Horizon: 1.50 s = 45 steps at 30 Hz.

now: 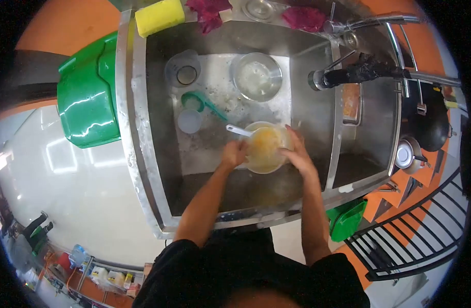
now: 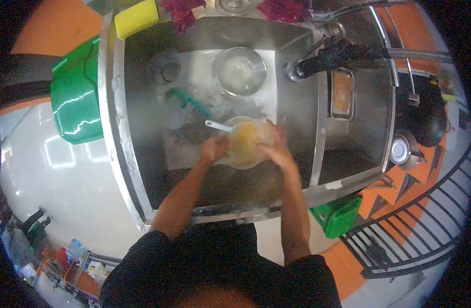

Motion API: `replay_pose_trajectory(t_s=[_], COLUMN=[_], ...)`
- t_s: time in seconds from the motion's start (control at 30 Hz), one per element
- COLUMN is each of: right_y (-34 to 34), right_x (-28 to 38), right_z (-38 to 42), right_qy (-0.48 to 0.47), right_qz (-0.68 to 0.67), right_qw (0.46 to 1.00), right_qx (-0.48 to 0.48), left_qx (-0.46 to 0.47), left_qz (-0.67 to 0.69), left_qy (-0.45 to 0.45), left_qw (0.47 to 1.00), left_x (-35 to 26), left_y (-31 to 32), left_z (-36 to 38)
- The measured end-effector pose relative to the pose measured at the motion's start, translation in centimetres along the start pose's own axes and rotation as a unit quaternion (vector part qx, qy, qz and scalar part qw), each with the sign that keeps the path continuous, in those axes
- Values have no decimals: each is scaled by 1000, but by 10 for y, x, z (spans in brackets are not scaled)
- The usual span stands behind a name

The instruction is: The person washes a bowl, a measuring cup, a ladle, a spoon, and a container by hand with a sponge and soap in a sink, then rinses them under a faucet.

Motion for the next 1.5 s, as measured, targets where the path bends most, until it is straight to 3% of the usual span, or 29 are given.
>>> replay_pose_trajectory(t_s=[0.03, 0.13, 0.17, 0.3, 0.37, 0.4, 0.43, 0.47, 0.53, 0.6, 0.63, 0.67, 0.7, 0.77, 0.83, 0.9, 0.97, 1.0, 1.03, 1.07, 1.13, 1.17, 1.23, 1.27, 1.3, 1.33, 1.43, 1.5], right_y=[6, 25, 31, 15, 10, 14, 19, 20, 27, 28, 16, 7, 5, 3, 12, 30, 57, 69, 86, 100, 116, 120, 108, 91, 77, 68, 51, 38], right_x=[-18, -34, -42, -23, -29, -25, -19, -13, -17, -14, -6, 0, 0, -4, -5, -1, 3, 9, 14, 19, 22, 23, 33, 33, 32, 21, -18, -27], right_z=[-1, -14, -15, -14, -9, -8, -8, -8, -19, -31, -33, -34, -33, -29, -29, -24, -21, -17, -6, 1, -2, -9, -25, -31, -31, -30, -35, -33], right_qy=[101, 83, 22, 10, 126, 127, 106, 85, 70, 48, -15, -78, -82, -30, -4, 22, 121, 120, 89, 53, 66, 77, 85, 150, 202, 199, 157, 106], right_qz=[-293, -267, -157, -178, -450, -450, -385, -316, -304, -293, -198, -98, -93, 126, 201, 268, 290, 286, 261, 235, 178, 170, 153, -58, -265, -271, -368, -477], right_qw=[940, 942, 973, 972, 865, 865, 904, 937, 939, 942, 974, 991, 991, 990, 976, 958, 949, 950, 961, 970, 982, 982, 984, 982, 920, 920, 888, 838], right_qx=[142, 183, 166, 155, 183, 183, 154, 125, 142, 159, 108, 54, 54, -51, -79, -101, -19, -18, 6, 27, 15, -3, -19, 99, 207, 200, 225, 244], left_qx=[27, 98, 141, 125, 124, 117, 76, 36, -76, -274, -278, -334, -387, -400, -409, -287, -118, -67, -14, -16, 138, 130, 99, 99, 4, -87, -156, -215], left_qz=[-63, -130, -131, -117, 130, 252, 214, 101, -153, -422, -419, -408, -393, -381, -374, -424, -452, -349, -240, -245, 15, 10, -68, -75, -33, 15, 30, 80], left_qy=[27, 80, 102, 170, 25, -48, -51, 1, 68, -83, -81, -19, 42, 31, 9, -84, -31, -43, -56, -55, -13, -13, 53, 51, 166, 278, 235, 191], left_qw=[997, 983, 976, 971, 983, 959, 973, 994, 983, 860, 861, 850, 833, 833, 832, 855, 884, 934, 969, 968, 990, 991, 991, 991, 986, 956, 959, 954], left_x=[-15, -14, -7, -7, -27, -31, -15, 36, 135, 20, 41, 70, 84, 72, 71, 78, 94, 78, 58, 38, 1, 7, 21, 6, -36, -70, -99, -101], left_y=[-5, -23, -28, -37, -48, -53, -62, -72, -91, -102, -102, -104, -103, -93, -72, -50, -32, -19, -7, -8, -9, -16, -32, -43, -64, -83, -111, -122], left_z=[5, -10, -16, -20, -4, 1, -6, -34, -86, 8, 6, -4, -13, -15, -15, -33, -51, -53, -46, -34, -18, -20, -27, -12, 12, 33, 55, 65])
Point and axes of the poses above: each hand's wrist, its own z-axis away from the middle knuckle, its own y-axis out of the palm, x = y × z, the point moved 3 cm from there along -z, towards the middle knuckle, and after that the axes turned 2 degrees about y, right-handed, at the moved point
